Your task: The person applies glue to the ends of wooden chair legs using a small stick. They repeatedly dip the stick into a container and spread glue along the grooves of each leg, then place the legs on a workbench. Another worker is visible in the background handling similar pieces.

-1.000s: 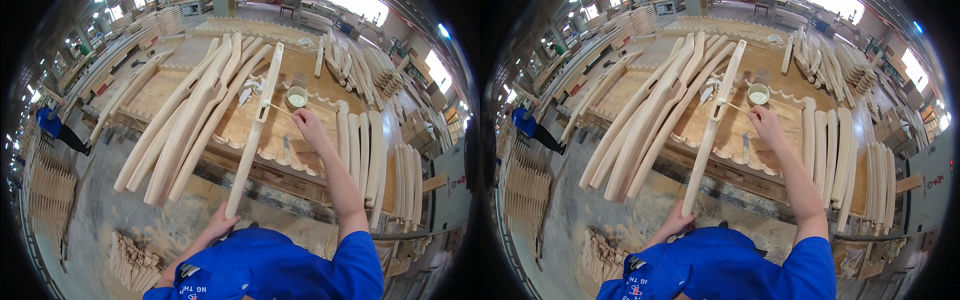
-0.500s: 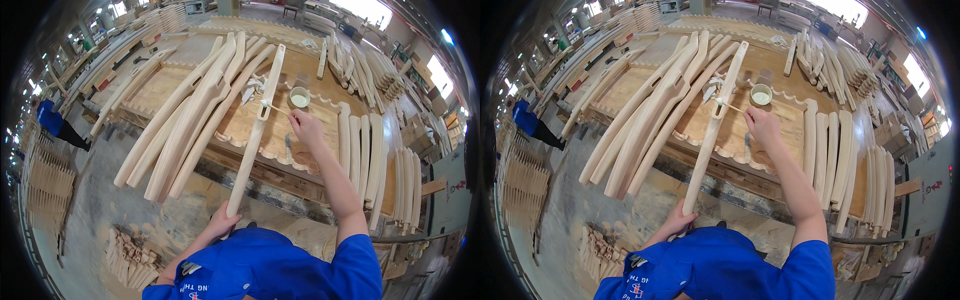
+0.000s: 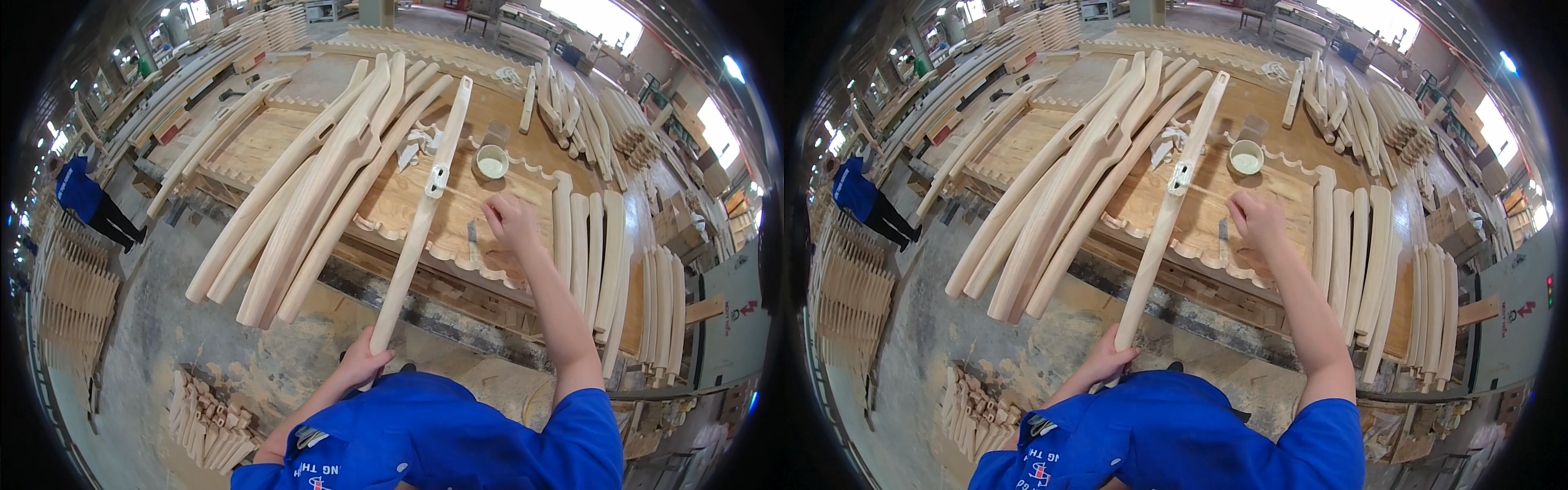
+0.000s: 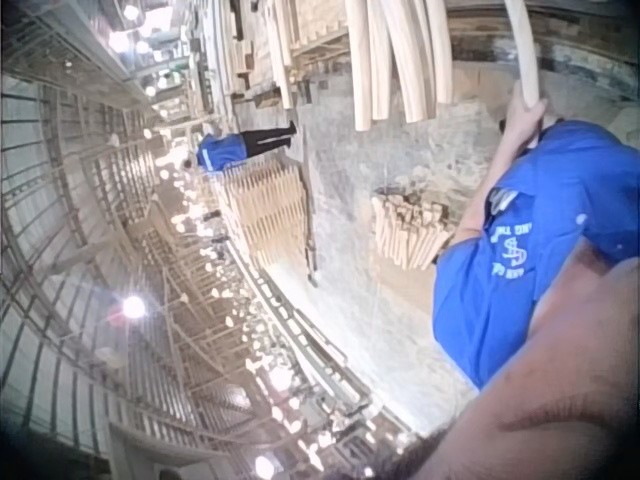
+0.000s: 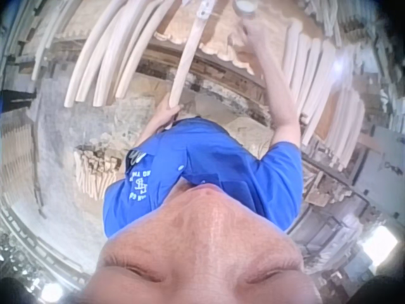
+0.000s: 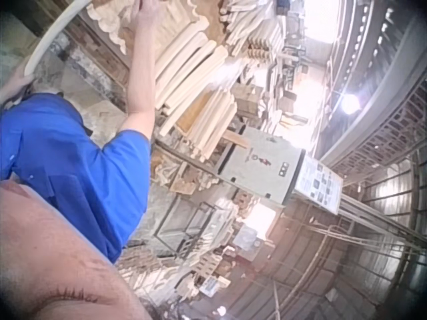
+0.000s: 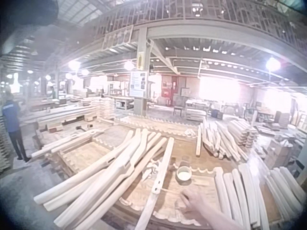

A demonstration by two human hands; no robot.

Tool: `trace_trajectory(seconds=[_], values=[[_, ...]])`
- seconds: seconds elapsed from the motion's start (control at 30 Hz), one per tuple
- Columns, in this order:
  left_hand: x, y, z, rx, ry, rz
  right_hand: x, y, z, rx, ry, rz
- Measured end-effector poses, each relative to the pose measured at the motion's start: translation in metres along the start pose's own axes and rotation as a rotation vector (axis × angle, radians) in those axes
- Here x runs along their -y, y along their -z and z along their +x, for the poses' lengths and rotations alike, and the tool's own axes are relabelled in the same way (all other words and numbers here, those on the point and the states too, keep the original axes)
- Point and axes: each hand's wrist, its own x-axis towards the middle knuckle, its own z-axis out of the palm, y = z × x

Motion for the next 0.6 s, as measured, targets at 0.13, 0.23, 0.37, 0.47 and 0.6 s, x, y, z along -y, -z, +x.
trace_trajectory(seconds=[0.13, 0.23, 0.37, 0.47, 0.6], values=[[0.0, 0.002, 0.0, 0.004, -0.011, 0.011, 0.006, 0.003, -0.004, -0.036, -0.046, 0.092], [-0.002, -0.002, 0.0, 0.008, -0.011, 0.016, 0.003, 0.007, 0.0, -0.063, -0.077, 0.011], [-0.004, 0.0, -0.003, -0.019, -0.025, 0.05, 0.019, 0.025, 0.009, 0.062, 0.002, -0.142], [-0.007, 0.001, -0.005, -0.043, -0.02, 0.126, 0.04, 0.057, 0.042, 0.127, 0.227, -0.371], [-0.021, -0.005, -0.01, -0.088, 0.029, 0.179, 0.074, 0.056, 0.099, 0.237, 0.67, -0.69]])
